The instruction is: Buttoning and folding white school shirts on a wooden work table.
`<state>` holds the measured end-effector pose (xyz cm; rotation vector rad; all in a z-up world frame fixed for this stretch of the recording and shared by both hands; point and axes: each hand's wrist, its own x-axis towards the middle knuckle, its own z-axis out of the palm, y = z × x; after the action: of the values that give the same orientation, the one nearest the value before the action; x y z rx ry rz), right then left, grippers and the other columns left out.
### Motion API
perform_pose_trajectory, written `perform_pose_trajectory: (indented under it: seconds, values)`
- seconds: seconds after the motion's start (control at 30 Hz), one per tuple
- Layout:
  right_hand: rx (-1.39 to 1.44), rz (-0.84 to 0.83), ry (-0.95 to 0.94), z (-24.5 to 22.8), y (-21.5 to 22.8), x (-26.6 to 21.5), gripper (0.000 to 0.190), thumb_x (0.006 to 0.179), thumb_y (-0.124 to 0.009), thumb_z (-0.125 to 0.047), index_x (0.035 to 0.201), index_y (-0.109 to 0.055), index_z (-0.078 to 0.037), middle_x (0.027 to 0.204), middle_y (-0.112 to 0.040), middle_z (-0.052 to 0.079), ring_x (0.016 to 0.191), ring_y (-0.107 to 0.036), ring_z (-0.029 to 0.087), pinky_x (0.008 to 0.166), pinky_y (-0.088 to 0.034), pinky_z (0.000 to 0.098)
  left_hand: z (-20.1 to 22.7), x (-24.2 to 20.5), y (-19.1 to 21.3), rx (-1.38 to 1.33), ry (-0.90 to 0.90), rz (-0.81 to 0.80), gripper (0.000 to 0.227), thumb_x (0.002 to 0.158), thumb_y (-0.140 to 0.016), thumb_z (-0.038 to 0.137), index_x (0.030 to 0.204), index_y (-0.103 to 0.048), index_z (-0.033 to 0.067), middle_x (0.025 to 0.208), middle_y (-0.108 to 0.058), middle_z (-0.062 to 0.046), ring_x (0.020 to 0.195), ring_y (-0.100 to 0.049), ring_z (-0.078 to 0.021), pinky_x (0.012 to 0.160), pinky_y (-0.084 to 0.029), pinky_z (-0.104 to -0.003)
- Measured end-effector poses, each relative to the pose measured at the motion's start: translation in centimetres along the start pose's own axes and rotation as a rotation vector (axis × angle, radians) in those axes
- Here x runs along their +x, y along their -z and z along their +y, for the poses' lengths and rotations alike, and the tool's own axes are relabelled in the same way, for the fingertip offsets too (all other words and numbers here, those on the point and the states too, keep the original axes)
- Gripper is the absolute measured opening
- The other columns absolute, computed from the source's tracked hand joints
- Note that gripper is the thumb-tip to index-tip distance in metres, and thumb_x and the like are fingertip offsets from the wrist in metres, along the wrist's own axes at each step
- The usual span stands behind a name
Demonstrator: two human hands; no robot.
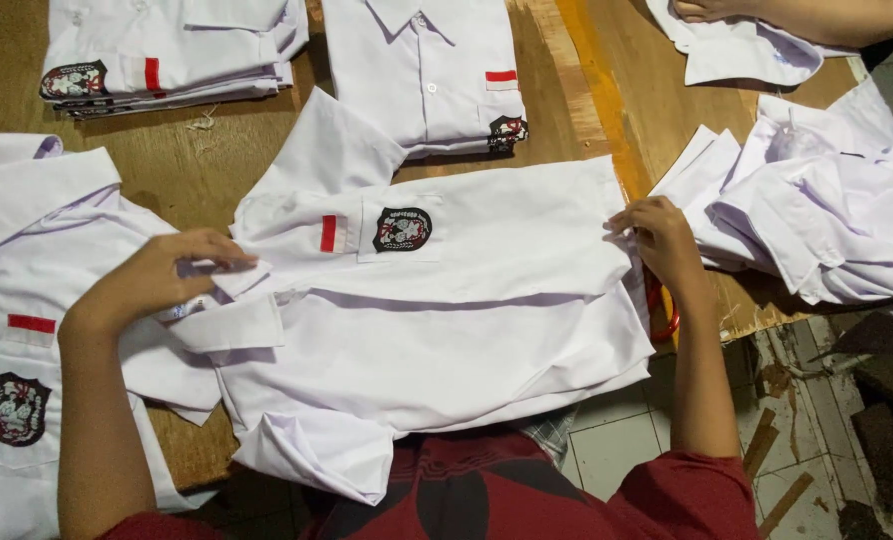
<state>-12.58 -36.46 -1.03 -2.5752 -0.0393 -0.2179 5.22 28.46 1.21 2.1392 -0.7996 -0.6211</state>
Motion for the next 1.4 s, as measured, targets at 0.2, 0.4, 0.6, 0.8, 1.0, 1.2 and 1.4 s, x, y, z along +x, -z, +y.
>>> perform_pose_trajectory:
  seconds: [0.2,0.4,0.6,0.8,1.0,1.2,1.4]
  values:
    - [-0.025,0.196,-0.020,0.7,-1.1,5.6,0.028,0.113,-0.046,-0.019,0.127,-0.058,0.003,0.125,-0.058,0.020,0.121,-0.052,0.035,0.104,-0.038,0.0446,6.3,8.5,0.5,0.191,0.251,0.354,0.049,0.105,-0.046,0.033,0.139,-0.058,0.0006,0.136,-0.056,-0.020,0.116,-0.061,-0.0318,0.099,-0.044,-0.049]
    - [-0.230,0.054,-0.280,5.6,-4.9,8.5,0.063,0.108,-0.061,-0.055,0.111,-0.060,0.009,0.108,-0.049,0.026,0.112,-0.047,0.050,0.095,-0.043,0.0622,2.2,13.4,-0.7,0.113,0.354,0.249,0.084,0.102,-0.052,0.078,0.136,-0.063,0.0025,0.123,-0.065,-0.026,0.117,-0.063,-0.0446,0.096,-0.048,-0.057]
    - [0.421,0.165,-0.346,2.0,-1.9,8.6,0.031,0.105,-0.068,-0.021,0.110,-0.039,-0.015,0.091,-0.049,-0.001,0.078,-0.046,0.009,0.066,-0.038,0.0258,1.1,13.6,1.0,-0.179,-0.073,0.575,0.037,0.117,-0.050,0.043,0.103,-0.052,0.0091,0.110,-0.043,-0.003,0.090,-0.051,-0.0132,0.062,-0.051,-0.025]
    - [0.705,0.435,-0.179,4.2,-0.4,11.5,0.040,0.097,-0.084,-0.003,0.112,-0.048,-0.014,0.076,-0.058,-0.008,0.072,-0.054,0.002,0.068,-0.050,0.0204,1.5,12.7,4.3,-0.070,-0.289,0.807,0.041,0.125,-0.058,0.042,0.107,-0.060,0.0055,0.078,-0.048,0.000,0.069,-0.049,-0.0105,0.061,-0.035,-0.027]
    - [0.631,0.461,-0.179,2.9,0.0,14.9,0.039,0.093,-0.088,-0.007,0.110,-0.054,-0.015,0.089,-0.075,0.001,0.082,-0.071,0.008,0.074,-0.061,0.0240,-0.3,16.1,5.0,0.354,-0.481,1.038,0.041,0.126,-0.062,0.028,0.103,-0.067,-0.0057,0.100,-0.066,-0.016,0.083,-0.060,-0.0266,0.066,-0.047,-0.037]
    - [-0.073,0.387,0.052,3.3,-2.8,12.7,0.044,0.086,-0.072,-0.007,0.124,-0.051,-0.003,0.123,-0.049,0.013,0.117,-0.049,0.032,0.092,-0.042,0.0462,5.1,11.6,2.5,0.255,0.048,0.690,0.024,0.107,-0.059,0.024,0.122,-0.057,0.0065,0.125,-0.049,-0.010,0.095,-0.061,-0.0269,0.078,-0.044,-0.046]
    - [0.090,-0.240,-0.071,-6.9,0.7,5.4,0.040,0.090,-0.072,-0.039,0.120,-0.058,-0.017,0.128,-0.053,0.009,0.123,-0.044,0.028,0.102,-0.039,0.0444,12.2,2.2,-0.1,0.203,0.309,0.185,0.041,0.105,-0.049,0.045,0.108,-0.067,0.0094,0.110,-0.066,-0.006,0.098,-0.061,-0.0218,0.081,-0.048,-0.037]
